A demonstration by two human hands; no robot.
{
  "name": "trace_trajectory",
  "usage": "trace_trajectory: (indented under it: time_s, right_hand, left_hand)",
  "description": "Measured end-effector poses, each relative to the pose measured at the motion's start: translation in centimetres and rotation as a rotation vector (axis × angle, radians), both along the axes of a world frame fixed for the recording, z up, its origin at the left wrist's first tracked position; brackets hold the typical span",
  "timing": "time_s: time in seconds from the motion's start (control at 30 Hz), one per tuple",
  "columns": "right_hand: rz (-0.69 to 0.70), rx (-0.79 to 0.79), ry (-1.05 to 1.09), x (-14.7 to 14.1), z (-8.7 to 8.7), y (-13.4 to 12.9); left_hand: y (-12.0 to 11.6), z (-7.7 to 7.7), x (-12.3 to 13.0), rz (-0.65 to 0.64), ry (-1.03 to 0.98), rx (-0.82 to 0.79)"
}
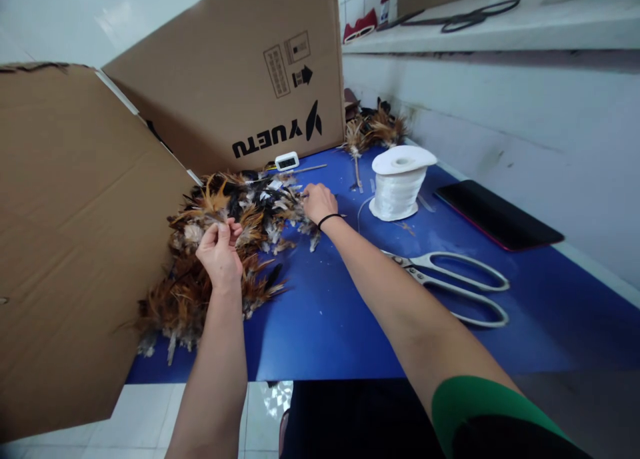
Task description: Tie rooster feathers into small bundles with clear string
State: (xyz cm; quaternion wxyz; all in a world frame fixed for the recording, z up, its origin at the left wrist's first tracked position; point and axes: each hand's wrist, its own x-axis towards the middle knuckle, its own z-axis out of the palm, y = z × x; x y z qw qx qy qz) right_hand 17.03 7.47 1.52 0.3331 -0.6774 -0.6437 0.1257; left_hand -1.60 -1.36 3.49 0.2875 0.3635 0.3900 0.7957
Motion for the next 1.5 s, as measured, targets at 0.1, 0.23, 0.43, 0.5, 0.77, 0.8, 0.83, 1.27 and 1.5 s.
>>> trace_trajectory:
  time_s: [0.1, 0.23, 0.43, 0.5, 0.77, 0.8, 0.83, 1.27, 1.5]
  right_hand:
    - [0.027, 0.182, -0.011, -0.2, 0.5, -0.2]
    - [0.34, 0.262, -0.029, -1.5, 0.6, -0.6]
    - [0.388, 0.038, -0.345, -3.6, -0.6, -1.7]
    - [0.363, 0.018, -0.373, -3.9, -1.0, -2.1]
    - [0.246, -0.006, -0.402, -4.1, -1.1, -2.1]
    - [0.222, -0.013, -0.389, -4.2, -1.1, -1.8]
    - [0.2, -0.023, -0.364, -4.5, -1.2, -1.5]
    - [0.133, -0.052, 0.108, -3.4, -1.1, 0.8]
    - [0.276, -0.034, 0.805, -1.7, 1.4, -2.9]
  left_hand:
    - [0.0, -0.1, 0.0, -0.003, 0.0, 0.006]
    - [0.0, -0.1, 0.0, 0.0, 0.004, -0.009]
    - [-0.1, -0.1, 0.0, -0.006, 0.004, -0.006]
    - [-0.1, -0.2, 0.0, -0.011, 0.0, -0.007]
    - [0.0, -0.4, 0.1, 0.0, 0.011, -0.032]
    - [0.0, -0.4, 0.1, 0.003, 0.021, -0.038]
    - [0.0, -0.4, 0.1, 0.003, 0.031, -0.043]
    - [0.2, -0.7, 0.2, -0.059, -0.013, -0.037]
    - [-0.4, -0.4, 0.9, -0.32, -0.136, -0.151]
